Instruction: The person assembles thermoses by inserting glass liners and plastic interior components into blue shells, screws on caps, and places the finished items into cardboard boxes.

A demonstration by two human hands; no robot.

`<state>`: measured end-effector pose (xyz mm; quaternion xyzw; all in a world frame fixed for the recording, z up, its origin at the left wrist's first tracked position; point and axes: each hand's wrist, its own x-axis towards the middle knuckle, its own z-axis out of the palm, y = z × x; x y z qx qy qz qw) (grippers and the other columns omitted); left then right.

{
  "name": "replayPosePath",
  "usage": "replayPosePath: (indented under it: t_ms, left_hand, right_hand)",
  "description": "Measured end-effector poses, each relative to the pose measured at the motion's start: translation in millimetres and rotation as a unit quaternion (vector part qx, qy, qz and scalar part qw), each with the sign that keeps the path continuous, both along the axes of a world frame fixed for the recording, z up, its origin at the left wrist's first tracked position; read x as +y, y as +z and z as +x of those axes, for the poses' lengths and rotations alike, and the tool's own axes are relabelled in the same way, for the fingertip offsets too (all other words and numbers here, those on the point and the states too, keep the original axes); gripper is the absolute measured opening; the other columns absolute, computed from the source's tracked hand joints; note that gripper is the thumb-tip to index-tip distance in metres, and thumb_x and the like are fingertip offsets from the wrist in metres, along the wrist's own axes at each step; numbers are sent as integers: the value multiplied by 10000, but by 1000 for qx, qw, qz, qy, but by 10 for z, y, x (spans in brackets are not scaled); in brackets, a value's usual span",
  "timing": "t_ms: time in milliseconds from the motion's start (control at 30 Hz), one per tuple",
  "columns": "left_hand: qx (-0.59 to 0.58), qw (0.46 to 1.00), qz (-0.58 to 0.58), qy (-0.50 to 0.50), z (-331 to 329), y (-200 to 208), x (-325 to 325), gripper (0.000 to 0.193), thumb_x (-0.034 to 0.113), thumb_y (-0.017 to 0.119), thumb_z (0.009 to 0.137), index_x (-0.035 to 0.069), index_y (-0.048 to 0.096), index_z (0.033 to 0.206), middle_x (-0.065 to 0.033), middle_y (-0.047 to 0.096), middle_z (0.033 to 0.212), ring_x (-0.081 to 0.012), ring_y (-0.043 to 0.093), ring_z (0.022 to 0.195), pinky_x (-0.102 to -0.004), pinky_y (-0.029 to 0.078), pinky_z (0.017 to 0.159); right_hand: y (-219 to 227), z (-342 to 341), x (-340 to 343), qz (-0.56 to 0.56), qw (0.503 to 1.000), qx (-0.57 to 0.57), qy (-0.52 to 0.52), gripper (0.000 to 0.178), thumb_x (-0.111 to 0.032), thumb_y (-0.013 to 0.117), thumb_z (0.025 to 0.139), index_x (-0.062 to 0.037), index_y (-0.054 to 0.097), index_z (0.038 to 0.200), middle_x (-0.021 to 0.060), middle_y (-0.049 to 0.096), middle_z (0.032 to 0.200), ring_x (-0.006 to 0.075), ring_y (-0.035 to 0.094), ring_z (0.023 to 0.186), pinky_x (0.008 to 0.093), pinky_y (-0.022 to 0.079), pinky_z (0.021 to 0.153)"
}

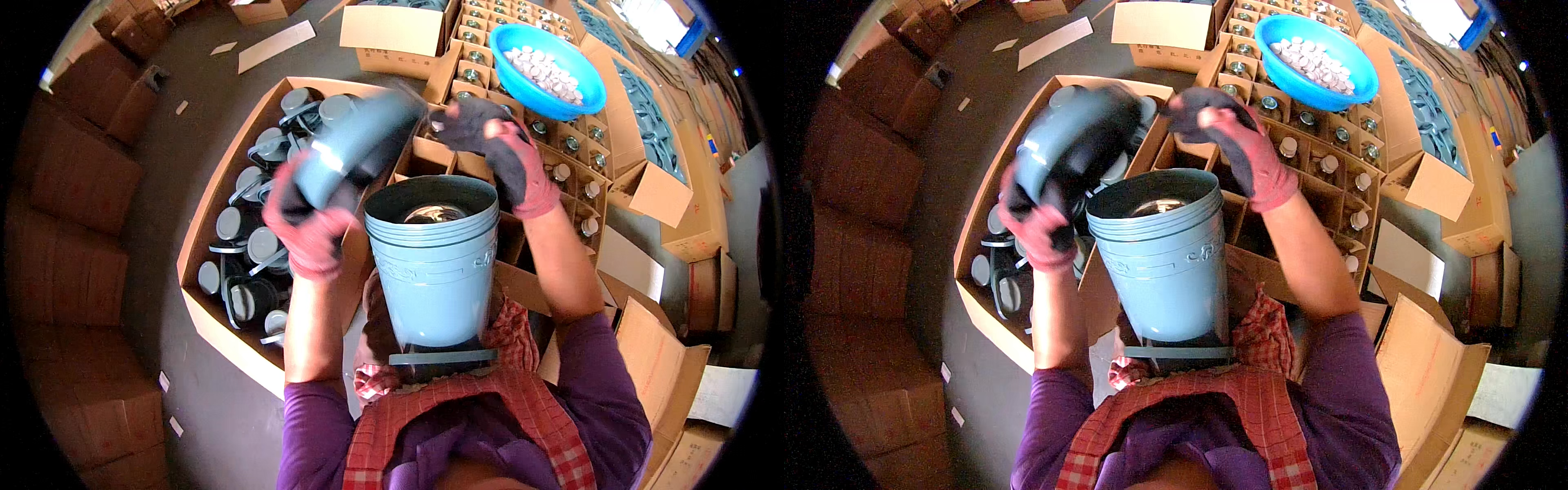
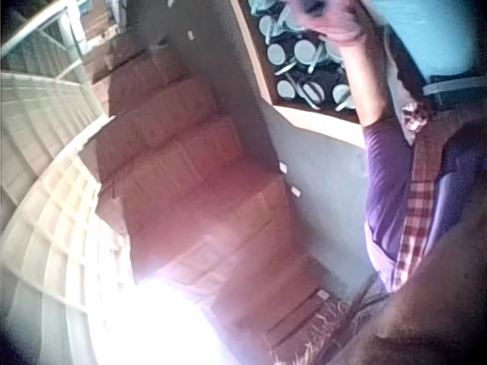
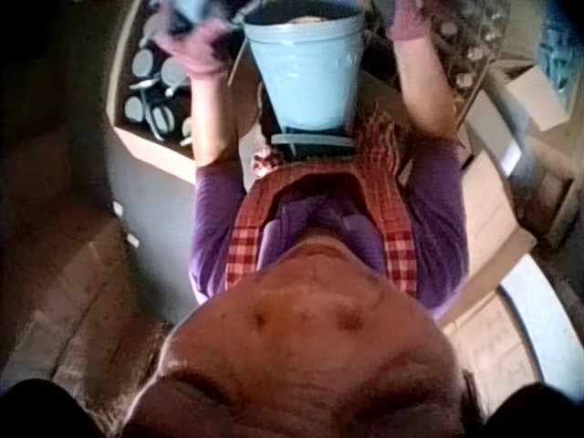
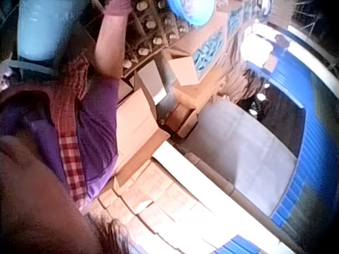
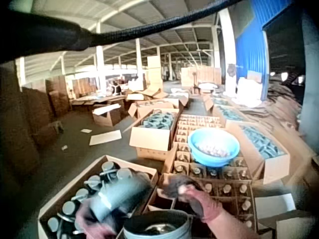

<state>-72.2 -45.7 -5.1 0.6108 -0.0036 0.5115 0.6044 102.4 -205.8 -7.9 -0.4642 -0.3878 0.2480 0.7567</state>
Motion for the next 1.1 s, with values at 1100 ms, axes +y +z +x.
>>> replayPosePath:
  t_ms: [1100]
  left_hand:
    - [315,782,538,-15,-44,741,-653,592,319,714,575,78,544,1089,-106,583,929,-309,583,851,-411,471,697]
  right_hand:
    - [-73,-371,-376,-9,993,-102,-55,506,-468,609,782,7,526,937,85,522,903,170,510,838,292,417,766]
